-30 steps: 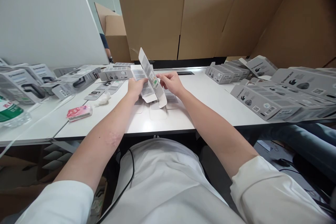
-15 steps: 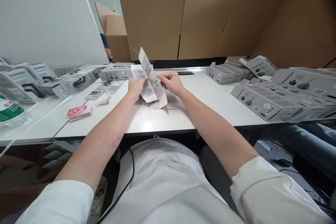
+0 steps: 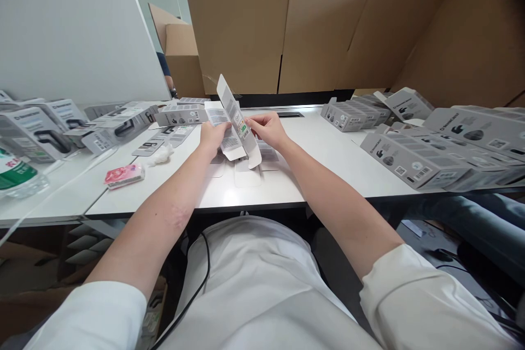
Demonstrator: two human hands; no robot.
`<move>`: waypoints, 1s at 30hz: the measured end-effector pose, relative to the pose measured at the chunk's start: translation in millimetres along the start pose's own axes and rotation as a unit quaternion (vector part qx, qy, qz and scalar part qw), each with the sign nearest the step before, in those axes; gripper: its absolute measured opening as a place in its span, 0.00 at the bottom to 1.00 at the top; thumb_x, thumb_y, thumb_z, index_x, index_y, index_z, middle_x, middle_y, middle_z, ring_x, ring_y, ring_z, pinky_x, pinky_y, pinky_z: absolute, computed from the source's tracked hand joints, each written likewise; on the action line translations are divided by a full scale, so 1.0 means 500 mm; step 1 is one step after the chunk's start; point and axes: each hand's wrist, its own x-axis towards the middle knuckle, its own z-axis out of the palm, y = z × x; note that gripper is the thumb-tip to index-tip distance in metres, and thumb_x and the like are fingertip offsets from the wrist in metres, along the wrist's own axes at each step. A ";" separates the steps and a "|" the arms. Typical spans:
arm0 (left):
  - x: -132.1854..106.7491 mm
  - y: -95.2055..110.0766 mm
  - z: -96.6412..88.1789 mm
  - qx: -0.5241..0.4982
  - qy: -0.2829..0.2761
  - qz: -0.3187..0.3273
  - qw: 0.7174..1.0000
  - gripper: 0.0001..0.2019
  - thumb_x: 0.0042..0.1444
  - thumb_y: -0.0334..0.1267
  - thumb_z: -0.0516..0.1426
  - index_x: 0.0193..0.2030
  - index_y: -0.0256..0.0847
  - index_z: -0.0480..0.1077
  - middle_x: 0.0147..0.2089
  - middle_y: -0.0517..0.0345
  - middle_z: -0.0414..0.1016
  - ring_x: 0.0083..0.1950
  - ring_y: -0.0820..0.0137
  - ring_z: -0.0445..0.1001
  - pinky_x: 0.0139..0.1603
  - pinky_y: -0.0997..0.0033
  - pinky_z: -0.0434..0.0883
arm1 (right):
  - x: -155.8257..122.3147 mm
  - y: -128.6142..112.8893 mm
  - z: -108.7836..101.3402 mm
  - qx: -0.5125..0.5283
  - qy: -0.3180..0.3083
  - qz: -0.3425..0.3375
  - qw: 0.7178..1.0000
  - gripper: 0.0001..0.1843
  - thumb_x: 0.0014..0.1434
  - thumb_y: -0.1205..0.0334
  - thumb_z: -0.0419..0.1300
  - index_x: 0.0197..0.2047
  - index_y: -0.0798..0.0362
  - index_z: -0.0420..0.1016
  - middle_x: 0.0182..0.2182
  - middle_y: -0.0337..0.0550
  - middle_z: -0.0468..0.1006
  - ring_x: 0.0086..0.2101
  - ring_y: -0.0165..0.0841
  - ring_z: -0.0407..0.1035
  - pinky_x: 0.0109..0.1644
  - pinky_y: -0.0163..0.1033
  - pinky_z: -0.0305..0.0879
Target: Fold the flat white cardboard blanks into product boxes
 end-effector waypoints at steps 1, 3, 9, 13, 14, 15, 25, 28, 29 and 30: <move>0.001 -0.001 0.000 -0.004 -0.001 0.001 1.000 0.13 0.50 0.37 0.73 0.44 0.43 0.87 0.52 0.44 0.94 0.58 0.44 0.93 0.64 0.47 0.87 | 0.000 0.001 0.000 0.002 0.003 0.005 1.000 0.34 0.62 0.26 0.80 0.33 0.53 0.91 0.25 0.39 0.76 0.29 0.32 0.67 0.31 0.39 0.63; 0.001 -0.002 0.000 -0.008 0.002 0.000 1.000 0.13 0.49 0.37 0.73 0.43 0.43 0.87 0.52 0.44 0.95 0.59 0.43 0.93 0.64 0.47 0.87 | 0.000 0.004 -0.003 0.004 0.012 0.021 1.000 0.30 0.63 0.32 0.81 0.35 0.54 0.93 0.27 0.40 0.80 0.30 0.32 0.69 0.32 0.39 0.66; -0.004 0.003 0.000 -0.030 0.010 -0.015 0.999 0.14 0.47 0.36 0.73 0.43 0.45 0.87 0.55 0.45 0.95 0.62 0.43 0.92 0.66 0.46 0.87 | 0.009 0.027 -0.017 0.003 0.061 0.048 0.997 0.15 0.66 0.49 0.80 0.37 0.53 0.96 0.39 0.48 0.94 0.37 0.39 0.82 0.41 0.41 0.78; -0.008 0.013 0.000 -0.066 0.014 -0.029 0.997 0.15 0.47 0.35 0.74 0.44 0.43 0.85 0.54 0.43 0.95 0.61 0.42 0.93 0.62 0.46 0.88 | 0.012 0.043 -0.026 -0.038 0.094 0.077 0.992 0.09 0.71 0.62 0.74 0.38 0.53 0.96 0.45 0.50 0.97 0.43 0.41 0.87 0.48 0.43 0.79; -0.008 0.015 0.000 -0.070 0.016 -0.032 0.997 0.16 0.47 0.35 0.74 0.44 0.43 0.85 0.55 0.43 0.95 0.61 0.42 0.93 0.62 0.46 0.88 | 0.012 0.045 -0.027 -0.050 0.097 0.091 0.990 0.10 0.72 0.64 0.73 0.39 0.53 0.97 0.45 0.50 0.97 0.44 0.41 0.87 0.49 0.42 0.79; -0.008 0.016 0.000 -0.072 0.018 -0.034 0.997 0.16 0.47 0.36 0.75 0.45 0.43 0.84 0.55 0.43 0.95 0.61 0.43 0.93 0.62 0.46 0.88 | 0.011 0.047 -0.028 -0.060 0.097 0.107 0.988 0.10 0.73 0.65 0.72 0.40 0.53 0.97 0.45 0.50 0.97 0.44 0.41 0.87 0.49 0.42 0.79; -0.008 0.020 0.001 -0.079 0.020 -0.037 0.996 0.18 0.48 0.36 0.76 0.46 0.43 0.83 0.57 0.43 0.94 0.62 0.45 0.92 0.64 0.47 0.88 | 0.009 0.053 -0.028 -0.071 0.089 0.136 0.984 0.09 0.75 0.66 0.72 0.43 0.53 0.97 0.47 0.51 0.97 0.47 0.40 0.87 0.53 0.42 0.80; -0.007 0.018 0.001 -0.086 0.018 -0.040 0.995 0.17 0.50 0.37 0.76 0.47 0.43 0.82 0.56 0.43 0.94 0.62 0.45 0.92 0.62 0.48 0.89 | 0.011 0.057 -0.028 -0.062 0.097 0.122 0.986 0.08 0.75 0.65 0.73 0.44 0.53 0.96 0.48 0.50 0.97 0.48 0.42 0.88 0.55 0.44 0.81; -0.006 0.017 0.002 -0.090 0.016 -0.038 0.995 0.18 0.50 0.38 0.77 0.47 0.43 0.82 0.56 0.43 0.94 0.61 0.45 0.93 0.62 0.48 0.89 | 0.012 0.058 -0.028 -0.055 0.099 0.115 0.987 0.07 0.75 0.65 0.74 0.44 0.53 0.97 0.49 0.50 0.97 0.49 0.42 0.88 0.56 0.44 0.81; -0.005 0.015 0.002 -0.094 0.013 -0.036 0.995 0.18 0.51 0.40 0.77 0.47 0.43 0.83 0.56 0.43 0.94 0.61 0.45 0.93 0.61 0.49 0.88 | 0.012 0.059 -0.027 -0.046 0.102 0.108 0.988 0.07 0.75 0.64 0.74 0.44 0.52 0.97 0.49 0.50 0.97 0.49 0.42 0.89 0.56 0.45 0.82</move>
